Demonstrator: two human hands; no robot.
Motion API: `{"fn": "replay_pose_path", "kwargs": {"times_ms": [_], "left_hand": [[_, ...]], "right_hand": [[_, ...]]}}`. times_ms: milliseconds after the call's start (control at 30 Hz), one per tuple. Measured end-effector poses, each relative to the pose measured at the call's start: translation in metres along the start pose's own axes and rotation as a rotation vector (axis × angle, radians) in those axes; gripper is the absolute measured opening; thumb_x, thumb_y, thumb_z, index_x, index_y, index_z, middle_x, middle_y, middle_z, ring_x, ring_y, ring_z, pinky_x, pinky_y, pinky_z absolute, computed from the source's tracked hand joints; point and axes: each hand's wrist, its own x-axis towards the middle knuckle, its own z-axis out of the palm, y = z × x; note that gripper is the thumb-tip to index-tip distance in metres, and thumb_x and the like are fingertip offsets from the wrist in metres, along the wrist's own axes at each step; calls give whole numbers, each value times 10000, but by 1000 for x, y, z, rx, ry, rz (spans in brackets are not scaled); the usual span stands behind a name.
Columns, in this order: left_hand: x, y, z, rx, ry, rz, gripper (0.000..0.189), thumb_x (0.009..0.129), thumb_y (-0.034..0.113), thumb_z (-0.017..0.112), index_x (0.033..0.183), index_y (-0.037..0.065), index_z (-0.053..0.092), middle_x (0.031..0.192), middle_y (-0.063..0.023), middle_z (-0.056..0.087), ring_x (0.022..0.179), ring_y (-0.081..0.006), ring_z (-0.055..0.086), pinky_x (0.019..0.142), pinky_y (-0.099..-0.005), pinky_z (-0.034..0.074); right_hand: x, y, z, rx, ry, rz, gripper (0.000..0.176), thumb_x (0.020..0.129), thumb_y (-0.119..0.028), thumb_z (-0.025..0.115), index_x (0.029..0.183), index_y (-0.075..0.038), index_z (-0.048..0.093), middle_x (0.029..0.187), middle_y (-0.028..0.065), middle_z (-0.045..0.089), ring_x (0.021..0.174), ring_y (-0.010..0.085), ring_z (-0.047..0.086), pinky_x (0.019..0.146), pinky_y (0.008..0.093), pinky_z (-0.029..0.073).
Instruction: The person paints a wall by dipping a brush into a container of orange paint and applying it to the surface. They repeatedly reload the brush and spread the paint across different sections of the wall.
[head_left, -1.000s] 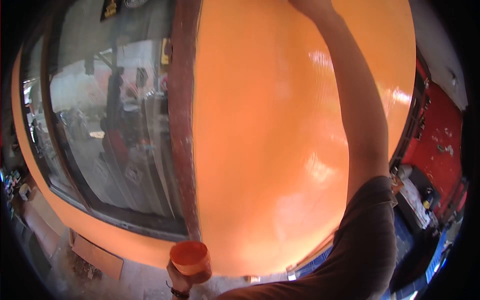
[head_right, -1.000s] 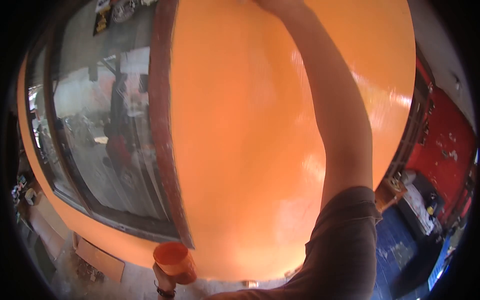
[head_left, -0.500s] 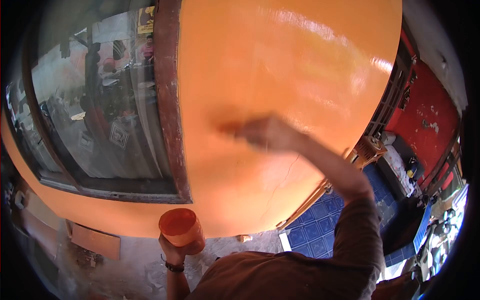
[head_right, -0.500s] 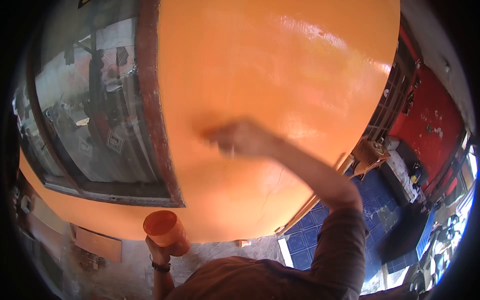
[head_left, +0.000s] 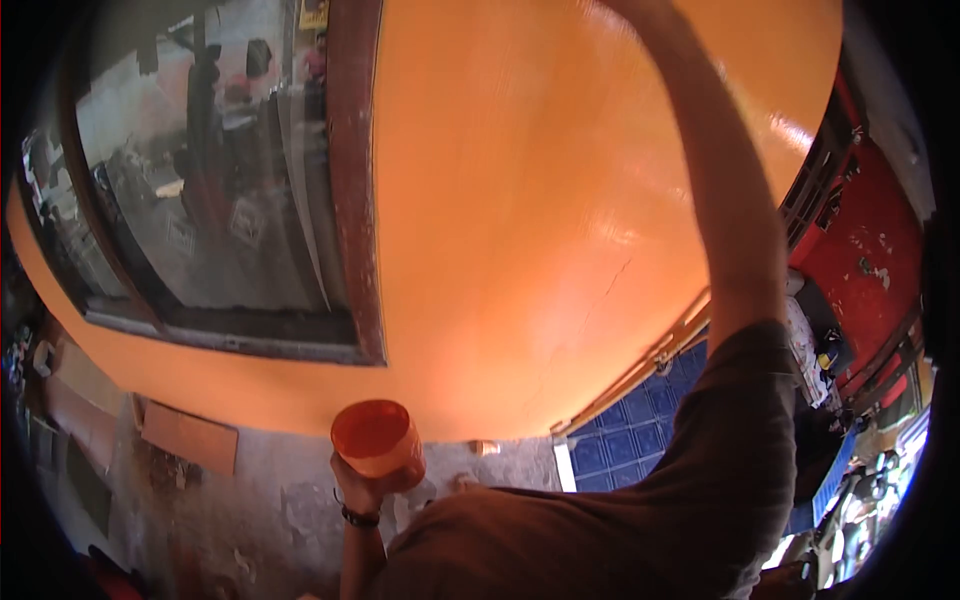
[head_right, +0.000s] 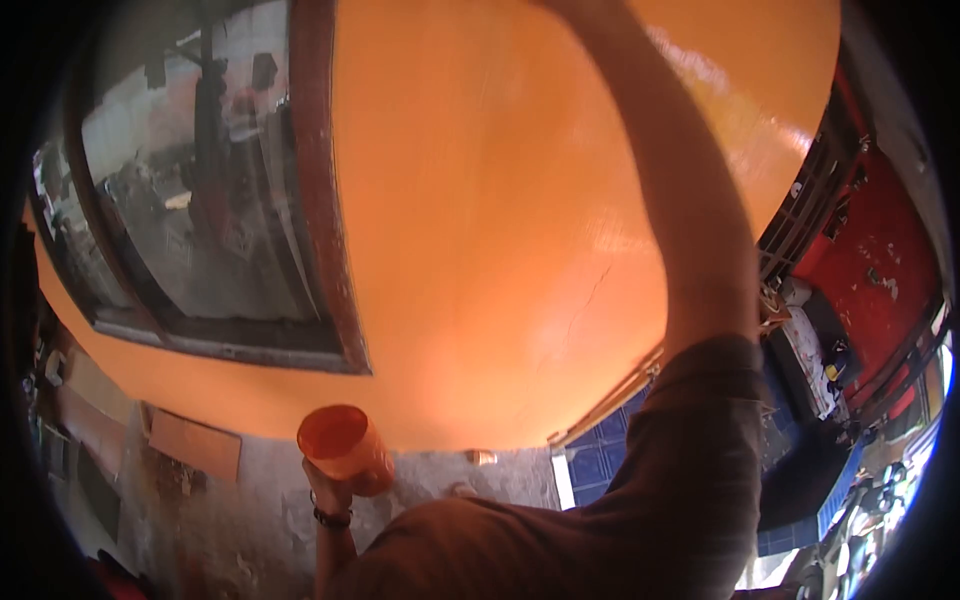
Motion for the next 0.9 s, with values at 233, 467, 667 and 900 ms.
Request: {"fn": "replay_pose_path", "kwargs": {"times_ms": [233,467,667,900], "left_hand": [[-16,14,2,-91,-67,-58,803,414,304,866,1083,-7,549,968,-72,621,860,-184,597,747,-325,497],[-30,18,-19,-85,-149,-106,782,425,229,888,1083,-27,553,994,-99,632,900,-186,607,782,-336,506],[-26,20,-12,-112,-101,-24,762,444,229,883,1083,-24,554,990,-95,634,893,-186,610,772,-335,506],[-25,16,-8,-97,-127,-54,839,429,269,865,1139,4,507,1011,-79,595,911,-201,580,771,-339,490]], "right_hand": [[-221,-239,30,62,-263,222,310,608,-103,672,913,-159,673,996,87,612,969,241,593,727,331,511],[-316,-338,17,818,-709,505,180,679,-170,639,802,-84,539,1071,44,608,949,214,603,660,342,534],[-165,-158,0,631,-668,417,184,827,-110,589,1003,-97,641,847,100,646,785,246,629,728,331,520],[-132,-160,-11,172,-248,242,207,671,-30,615,874,-75,624,870,100,603,757,246,588,616,320,477]]}}
